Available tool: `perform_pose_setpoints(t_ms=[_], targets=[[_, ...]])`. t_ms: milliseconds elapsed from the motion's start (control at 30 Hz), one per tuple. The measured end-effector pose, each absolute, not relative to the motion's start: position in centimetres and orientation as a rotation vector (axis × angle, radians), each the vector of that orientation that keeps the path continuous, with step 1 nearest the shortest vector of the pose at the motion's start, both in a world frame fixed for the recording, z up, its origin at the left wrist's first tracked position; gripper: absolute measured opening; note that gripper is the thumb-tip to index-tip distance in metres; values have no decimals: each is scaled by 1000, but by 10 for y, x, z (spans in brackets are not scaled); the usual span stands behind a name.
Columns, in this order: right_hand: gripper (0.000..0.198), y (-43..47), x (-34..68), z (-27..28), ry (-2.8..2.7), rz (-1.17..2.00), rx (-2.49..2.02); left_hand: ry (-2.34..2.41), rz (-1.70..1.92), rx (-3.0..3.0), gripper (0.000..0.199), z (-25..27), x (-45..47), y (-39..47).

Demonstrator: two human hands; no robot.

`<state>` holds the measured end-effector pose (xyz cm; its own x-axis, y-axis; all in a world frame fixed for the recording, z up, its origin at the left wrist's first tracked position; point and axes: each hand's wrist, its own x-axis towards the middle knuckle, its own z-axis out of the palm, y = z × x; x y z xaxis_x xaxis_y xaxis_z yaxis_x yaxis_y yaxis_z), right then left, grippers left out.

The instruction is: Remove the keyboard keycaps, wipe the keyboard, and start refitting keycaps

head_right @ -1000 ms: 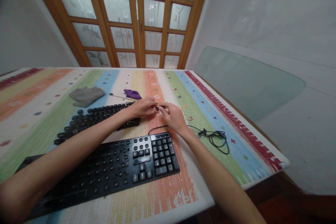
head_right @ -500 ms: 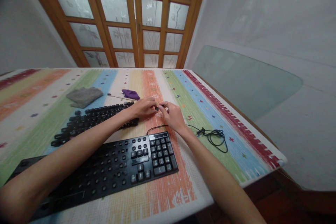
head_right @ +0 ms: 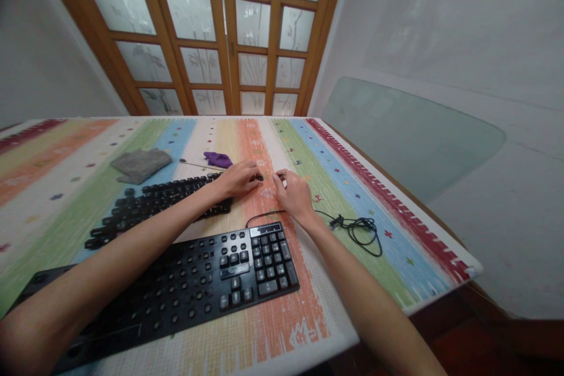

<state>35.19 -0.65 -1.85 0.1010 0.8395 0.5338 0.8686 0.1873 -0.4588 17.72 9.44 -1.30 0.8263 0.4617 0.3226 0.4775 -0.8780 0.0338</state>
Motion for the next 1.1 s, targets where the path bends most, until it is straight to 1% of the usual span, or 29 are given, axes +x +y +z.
perform_pose_setpoints(t_ms=[167, 433, 833, 1100], targets=[[27, -8, 349, -13, -1669, -56, -1604, -819, -400, -2910, 11, -12, 179, 95], [29, -12, 346, -11, -1660, -45, -1566, -881, -323, -2873, 17, -7, 185, 92], [33, -16, 342, -2, -1654, -29, -1541, -862, -356, -2907, 15, -7, 184, 92], [29, -16, 343, -2, -1662, -5, -1516, -803, -403, -2936, 14, -9, 182, 92]])
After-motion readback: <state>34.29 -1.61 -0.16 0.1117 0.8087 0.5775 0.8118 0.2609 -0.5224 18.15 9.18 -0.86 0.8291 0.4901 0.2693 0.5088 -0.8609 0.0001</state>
